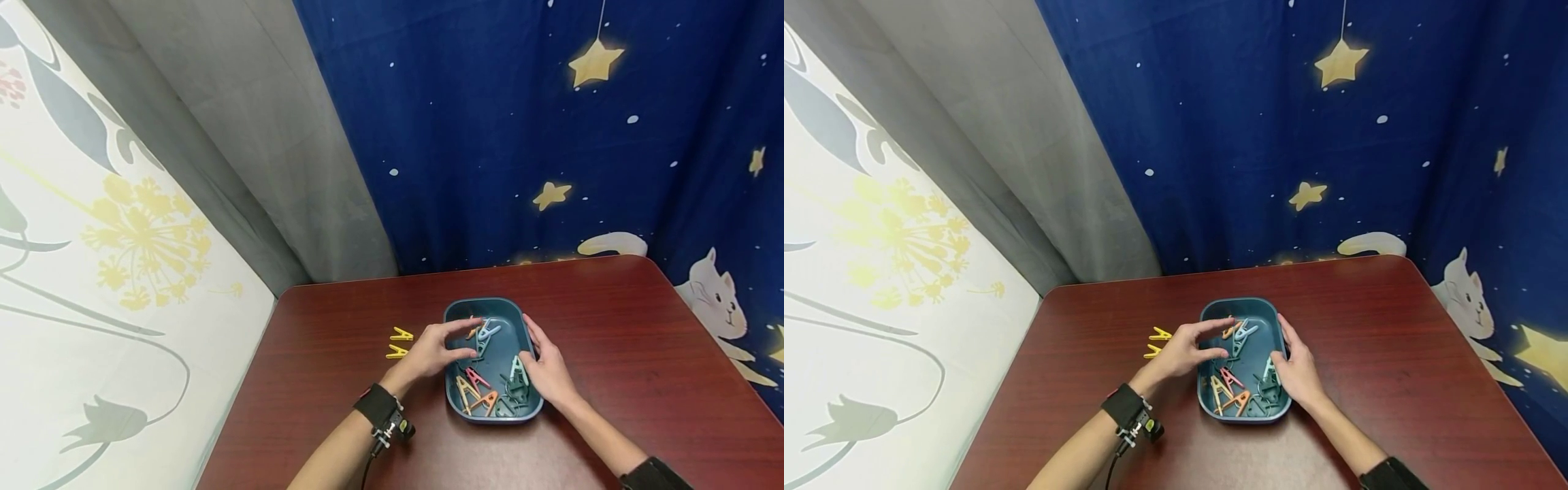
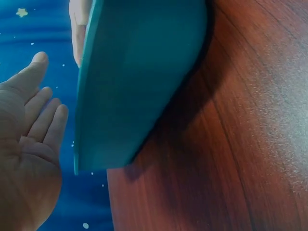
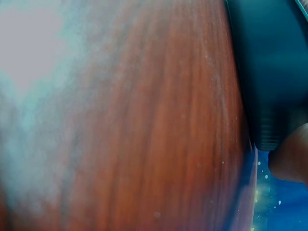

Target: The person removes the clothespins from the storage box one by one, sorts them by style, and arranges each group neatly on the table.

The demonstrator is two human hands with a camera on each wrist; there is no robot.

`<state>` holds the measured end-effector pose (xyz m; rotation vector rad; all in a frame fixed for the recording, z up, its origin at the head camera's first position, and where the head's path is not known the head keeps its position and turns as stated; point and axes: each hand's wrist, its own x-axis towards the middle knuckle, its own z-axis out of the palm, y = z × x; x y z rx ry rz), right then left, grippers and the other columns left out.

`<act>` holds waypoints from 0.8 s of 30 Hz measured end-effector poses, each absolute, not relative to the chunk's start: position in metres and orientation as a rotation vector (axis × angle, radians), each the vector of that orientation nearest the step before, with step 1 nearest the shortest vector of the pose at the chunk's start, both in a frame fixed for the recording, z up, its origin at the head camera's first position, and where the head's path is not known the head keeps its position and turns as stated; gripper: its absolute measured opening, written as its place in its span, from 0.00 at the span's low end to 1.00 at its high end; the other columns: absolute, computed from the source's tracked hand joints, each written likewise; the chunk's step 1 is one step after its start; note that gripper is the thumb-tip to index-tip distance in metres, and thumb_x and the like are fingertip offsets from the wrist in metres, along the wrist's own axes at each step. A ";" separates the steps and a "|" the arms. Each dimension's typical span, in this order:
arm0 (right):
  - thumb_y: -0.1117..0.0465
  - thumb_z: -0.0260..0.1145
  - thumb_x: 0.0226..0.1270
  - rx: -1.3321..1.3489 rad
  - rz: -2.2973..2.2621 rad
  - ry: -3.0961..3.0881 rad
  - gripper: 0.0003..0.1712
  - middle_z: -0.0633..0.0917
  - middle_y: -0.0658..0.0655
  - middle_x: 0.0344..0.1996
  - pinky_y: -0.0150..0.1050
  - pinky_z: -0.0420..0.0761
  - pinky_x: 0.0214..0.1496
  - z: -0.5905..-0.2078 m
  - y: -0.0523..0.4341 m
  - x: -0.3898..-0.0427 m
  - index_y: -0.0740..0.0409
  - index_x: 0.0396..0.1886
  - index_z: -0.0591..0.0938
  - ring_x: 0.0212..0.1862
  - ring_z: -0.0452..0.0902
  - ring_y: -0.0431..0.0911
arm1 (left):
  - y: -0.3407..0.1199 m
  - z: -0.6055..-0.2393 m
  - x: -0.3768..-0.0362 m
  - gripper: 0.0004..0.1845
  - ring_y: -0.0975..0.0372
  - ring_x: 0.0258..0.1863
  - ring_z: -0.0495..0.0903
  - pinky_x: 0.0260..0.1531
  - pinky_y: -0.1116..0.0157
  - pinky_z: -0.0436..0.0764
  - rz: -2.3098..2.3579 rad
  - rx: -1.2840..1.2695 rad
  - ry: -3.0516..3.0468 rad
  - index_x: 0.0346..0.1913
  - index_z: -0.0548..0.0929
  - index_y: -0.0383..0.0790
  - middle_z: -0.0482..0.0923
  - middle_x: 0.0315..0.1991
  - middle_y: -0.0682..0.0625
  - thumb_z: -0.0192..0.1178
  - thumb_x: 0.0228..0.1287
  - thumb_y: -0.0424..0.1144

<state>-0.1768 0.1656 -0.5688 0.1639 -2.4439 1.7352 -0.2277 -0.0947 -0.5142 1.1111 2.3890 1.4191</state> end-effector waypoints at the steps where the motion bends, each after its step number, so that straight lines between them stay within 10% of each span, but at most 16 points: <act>1: 0.78 0.57 0.71 0.166 1.736 -2.442 0.44 0.64 0.71 0.79 0.24 0.68 0.46 -0.569 0.166 -0.177 0.61 0.85 0.59 0.75 0.65 0.67 | -0.094 -0.515 -0.228 0.34 0.57 0.69 0.79 0.65 0.66 0.77 1.400 1.122 2.387 0.75 0.77 0.41 0.78 0.72 0.51 0.73 0.67 0.33; 24: 0.78 0.57 0.71 0.175 1.720 -2.451 0.44 0.65 0.73 0.78 0.13 0.63 0.55 -0.570 0.166 -0.177 0.60 0.85 0.59 0.73 0.67 0.68 | -0.077 -0.516 -0.229 0.17 0.80 0.52 0.82 0.52 0.79 0.79 0.885 1.260 2.341 0.59 0.91 0.46 0.88 0.53 0.64 0.72 0.69 0.34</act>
